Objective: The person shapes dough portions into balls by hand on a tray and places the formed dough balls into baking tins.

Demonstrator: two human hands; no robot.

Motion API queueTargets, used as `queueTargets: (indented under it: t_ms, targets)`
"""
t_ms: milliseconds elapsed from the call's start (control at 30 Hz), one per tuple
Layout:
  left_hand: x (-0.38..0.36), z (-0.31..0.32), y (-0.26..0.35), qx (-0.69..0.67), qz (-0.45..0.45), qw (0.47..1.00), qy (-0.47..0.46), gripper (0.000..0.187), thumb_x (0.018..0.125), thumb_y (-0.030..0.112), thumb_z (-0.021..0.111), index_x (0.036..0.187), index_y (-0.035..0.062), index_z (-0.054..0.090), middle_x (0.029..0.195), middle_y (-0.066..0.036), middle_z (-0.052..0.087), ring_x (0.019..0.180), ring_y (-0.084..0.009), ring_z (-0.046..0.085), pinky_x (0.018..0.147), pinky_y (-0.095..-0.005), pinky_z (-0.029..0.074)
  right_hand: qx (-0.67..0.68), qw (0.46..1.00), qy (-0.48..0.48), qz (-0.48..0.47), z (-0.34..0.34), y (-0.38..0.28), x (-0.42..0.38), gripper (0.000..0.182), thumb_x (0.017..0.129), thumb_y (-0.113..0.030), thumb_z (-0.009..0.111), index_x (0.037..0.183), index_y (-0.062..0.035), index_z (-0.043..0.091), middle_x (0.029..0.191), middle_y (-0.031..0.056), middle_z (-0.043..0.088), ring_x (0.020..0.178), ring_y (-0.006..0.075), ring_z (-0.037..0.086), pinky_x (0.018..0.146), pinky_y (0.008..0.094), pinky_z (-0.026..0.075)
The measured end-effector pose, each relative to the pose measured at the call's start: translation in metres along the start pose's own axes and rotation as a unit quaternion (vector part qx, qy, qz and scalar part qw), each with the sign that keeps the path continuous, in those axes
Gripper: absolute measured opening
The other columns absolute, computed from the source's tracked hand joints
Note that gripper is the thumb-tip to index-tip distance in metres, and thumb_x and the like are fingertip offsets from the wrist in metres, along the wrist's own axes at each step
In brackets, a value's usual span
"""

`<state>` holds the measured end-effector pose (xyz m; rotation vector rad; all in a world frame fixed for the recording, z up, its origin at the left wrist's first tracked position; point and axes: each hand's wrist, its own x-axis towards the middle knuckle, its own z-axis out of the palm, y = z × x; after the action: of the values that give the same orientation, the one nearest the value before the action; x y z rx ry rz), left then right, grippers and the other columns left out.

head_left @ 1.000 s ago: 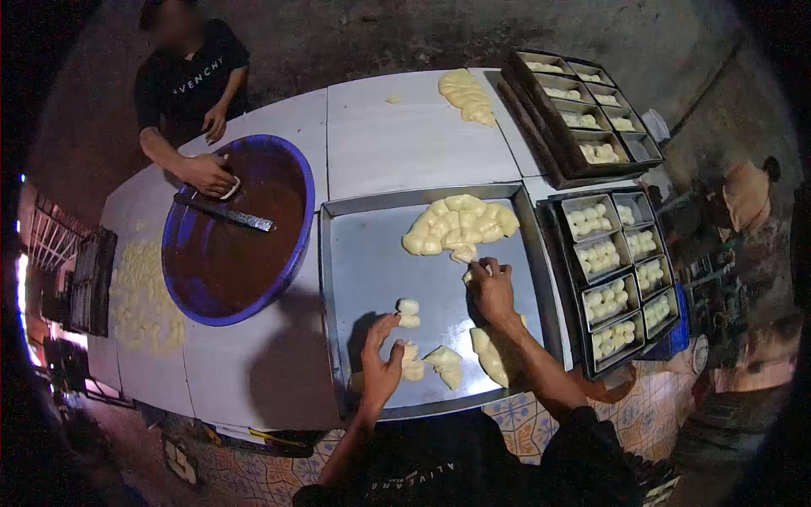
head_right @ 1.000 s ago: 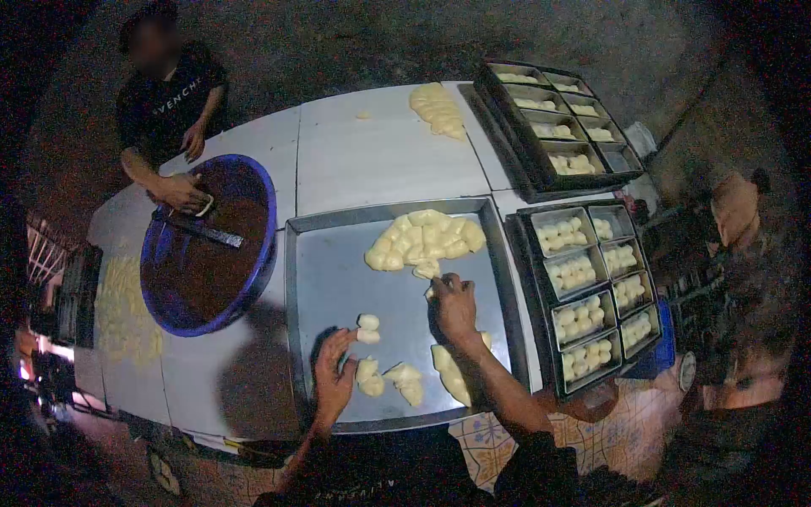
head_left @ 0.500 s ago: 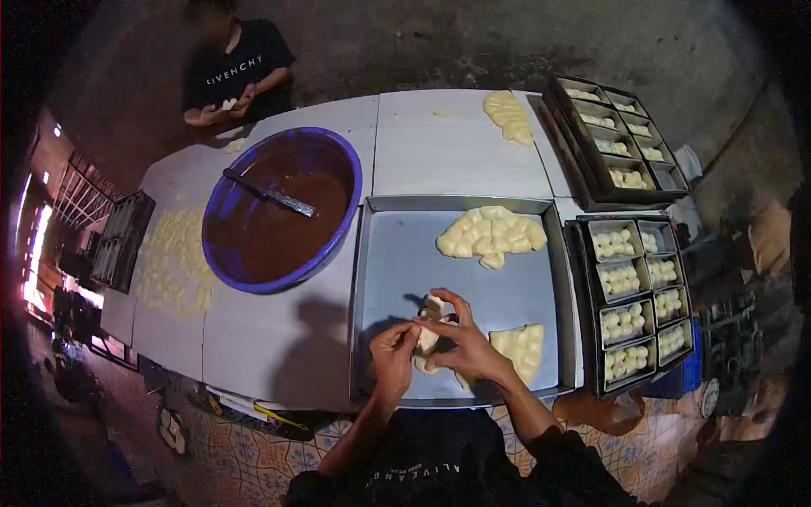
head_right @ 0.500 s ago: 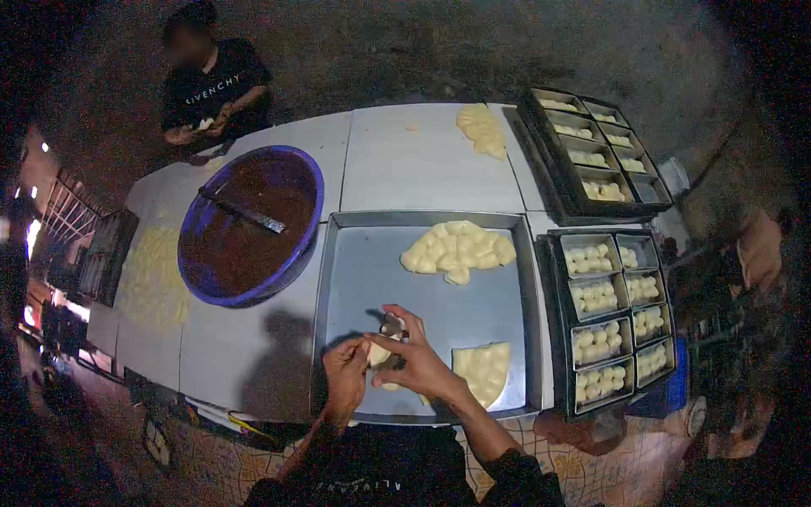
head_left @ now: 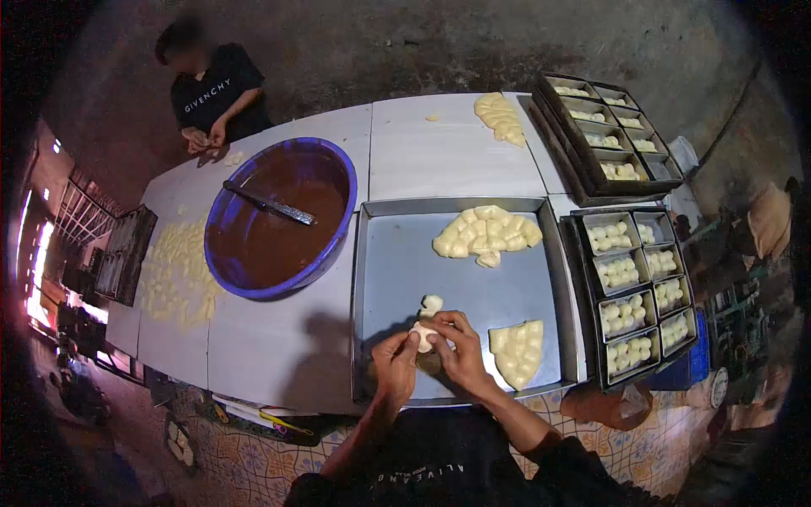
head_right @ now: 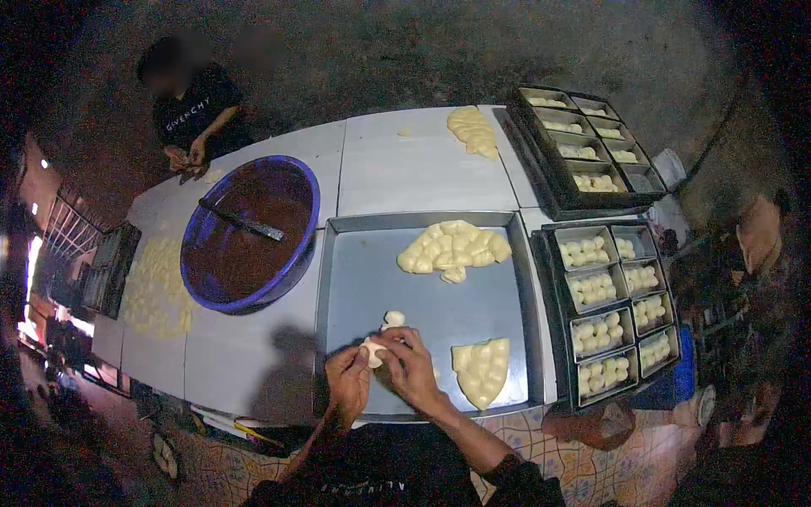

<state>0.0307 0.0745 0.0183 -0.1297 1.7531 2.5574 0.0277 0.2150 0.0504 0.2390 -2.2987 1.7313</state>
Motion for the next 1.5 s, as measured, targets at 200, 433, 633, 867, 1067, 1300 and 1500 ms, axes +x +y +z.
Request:
queueTargets:
  t_ms: [200,433,633,867,1067,1300,1500]
  targets:
    - [-0.001,-0.001,0.007,0.077,-0.014,0.995,-0.057,0.010,0.088,0.000,0.062,0.092,-0.0080,0.067,0.087,-0.009,0.068,0.077,-0.0122,0.063,0.071,-0.0246,0.049,0.062,0.992,-0.086,-0.062,-0.002,-0.001,0.018,0.060,0.093,-0.060,0.041,0.116,-0.0085,0.064,0.143,0.0146,0.034,0.132,0.0331,0.027,0.106,0.0455,0.027]
    - [0.012,0.002,0.043,-0.468,-0.230,0.831,-0.192,0.079,0.083,0.053,0.054,0.131,-0.0072,0.037,0.127,-0.020,0.051,0.113,-0.0299,0.054,0.099,-0.0413,0.041,0.368,0.896,-0.204,0.140,0.014,0.020,0.015,0.097,0.077,-0.043,0.073,0.150,-0.0166,0.014,0.151,0.0136,0.025,0.137,0.0275,0.028,0.111,0.0424,0.025]
    - [0.140,-0.053,0.098,-0.159,-0.037,0.965,-0.207,0.086,0.093,0.064,0.032,0.131,-0.0121,0.044,0.120,-0.022,0.060,0.108,-0.0280,0.060,0.095,-0.0409,0.046,0.500,0.853,-0.101,0.109,0.016,0.042,0.037,0.123,0.064,-0.070,0.069,0.150,-0.0330,-0.012,0.146,0.0088,0.029,0.122,0.0224,0.043,0.090,0.0426,0.048]
    - [0.317,-0.212,0.060,0.565,0.181,0.801,0.076,0.081,0.093,0.068,0.023,0.090,-0.0012,0.066,0.068,-0.015,0.064,0.074,-0.0294,0.064,0.076,-0.0441,0.047,0.335,0.924,-0.157,0.102,0.018,0.053,0.036,0.104,0.080,-0.056,0.068,0.152,-0.0242,0.000,0.147,0.0117,0.027,0.118,0.0215,0.044,0.087,0.0338,0.048]
    - [0.261,-0.147,0.130,0.417,-0.292,0.859,-0.049,0.084,0.091,0.072,0.023,0.072,0.0024,0.065,0.059,-0.007,0.053,0.056,-0.0193,0.047,0.059,-0.0328,0.042,0.379,0.906,-0.148,0.120,0.027,0.049,0.030,0.088,0.087,-0.037,0.067,0.152,-0.0175,0.012,0.145,0.0115,0.032,0.117,0.0195,0.046,0.087,0.0320,0.047]
    - [0.173,-0.111,0.096,0.188,-0.090,0.944,-0.256,0.112,0.077,0.087,0.007,0.116,-0.0020,0.062,0.093,-0.017,0.069,0.082,-0.0283,0.066,0.076,-0.0403,0.050,0.426,0.881,-0.127,0.164,0.040,0.043,0.032,0.063,0.095,-0.019,0.058,0.149,-0.0136,0.027,0.133,0.0124,0.048,0.109,0.0170,0.053,0.085,0.0285,0.048]
    - [0.049,-0.007,0.071,-0.032,-0.237,0.971,-0.032,0.069,0.098,0.053,0.037,0.133,-0.0069,0.047,0.116,-0.017,0.061,0.101,-0.0202,0.061,0.088,-0.0310,0.048,0.459,0.813,-0.003,0.359,0.040,0.038,0.017,0.021,0.095,-0.015,0.059,0.105,0.0027,0.064,0.082,-0.0007,0.059,0.062,0.0051,0.049,0.056,0.0165,0.041]
